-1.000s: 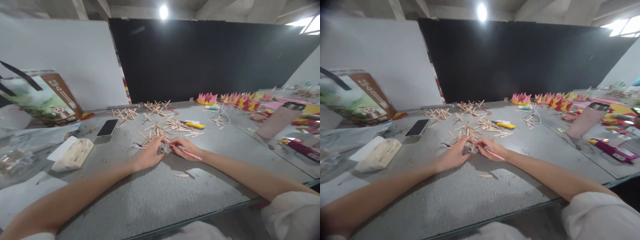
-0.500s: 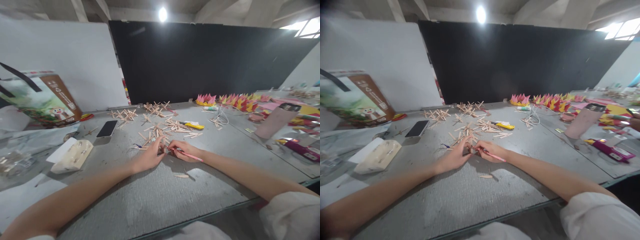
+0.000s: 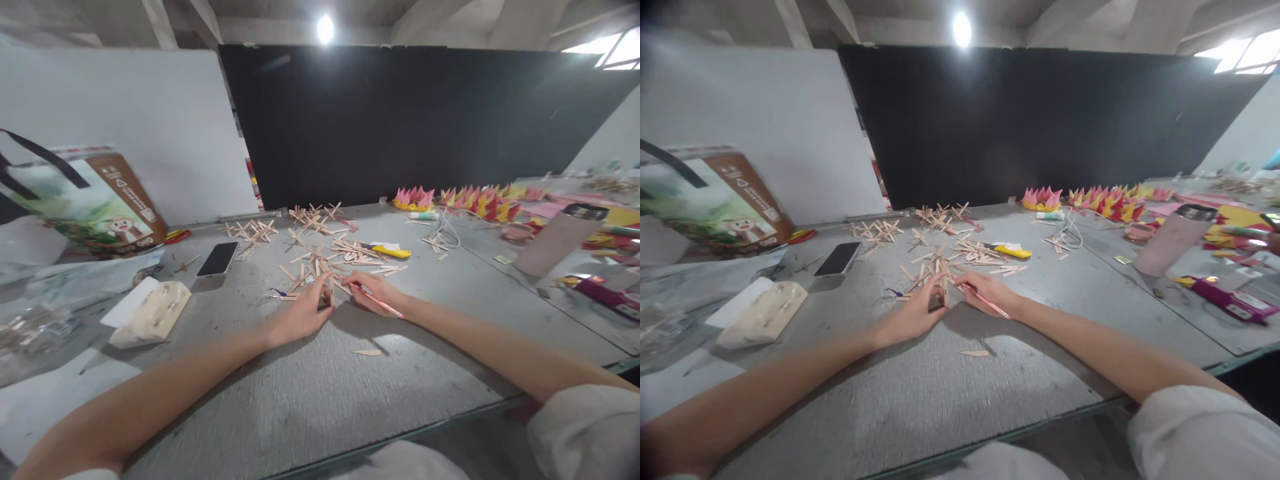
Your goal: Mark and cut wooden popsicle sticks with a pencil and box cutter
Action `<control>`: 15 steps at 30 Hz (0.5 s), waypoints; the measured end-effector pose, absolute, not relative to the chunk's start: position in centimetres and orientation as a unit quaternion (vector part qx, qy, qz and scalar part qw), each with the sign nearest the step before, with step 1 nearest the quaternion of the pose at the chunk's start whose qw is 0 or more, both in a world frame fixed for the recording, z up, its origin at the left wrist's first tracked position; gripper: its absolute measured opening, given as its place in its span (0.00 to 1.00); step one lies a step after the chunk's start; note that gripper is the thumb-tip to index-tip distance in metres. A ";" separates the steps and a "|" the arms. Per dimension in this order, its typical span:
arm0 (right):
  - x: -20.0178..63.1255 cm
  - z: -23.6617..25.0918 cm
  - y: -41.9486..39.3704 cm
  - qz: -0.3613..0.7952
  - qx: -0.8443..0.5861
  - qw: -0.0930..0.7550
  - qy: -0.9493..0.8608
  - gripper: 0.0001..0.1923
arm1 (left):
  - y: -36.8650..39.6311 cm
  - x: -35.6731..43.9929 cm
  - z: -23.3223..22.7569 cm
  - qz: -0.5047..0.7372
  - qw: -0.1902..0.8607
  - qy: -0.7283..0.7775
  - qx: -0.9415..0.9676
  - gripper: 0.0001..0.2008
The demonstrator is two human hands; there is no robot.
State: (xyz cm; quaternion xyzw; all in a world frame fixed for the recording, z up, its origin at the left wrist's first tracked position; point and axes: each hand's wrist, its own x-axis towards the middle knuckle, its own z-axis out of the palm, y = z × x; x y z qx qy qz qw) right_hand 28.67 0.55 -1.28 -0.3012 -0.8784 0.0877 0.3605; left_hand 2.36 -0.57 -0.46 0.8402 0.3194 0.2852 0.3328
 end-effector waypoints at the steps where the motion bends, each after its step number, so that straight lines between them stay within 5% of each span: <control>1: 29.0 -1.2 1.0 0.054 -0.313 0.362 -0.876 0.14 | -0.6 2.4 -0.4 0.284 0.334 0.323 0.839 0.38; 6: 32.2 0.1 3.3 -0.037 -0.301 0.243 -0.922 0.16 | -0.7 2.4 -0.1 0.283 0.339 0.334 0.833 0.38; 11: 36.7 0.7 6.1 -0.092 -0.439 0.137 -0.883 0.31 | -0.7 2.4 0.0 0.292 0.309 0.335 0.841 0.37; 15: 40.9 0.3 8.4 -0.101 -0.546 0.114 -0.824 0.20 | -0.5 2.4 0.0 0.298 0.336 0.337 0.828 0.38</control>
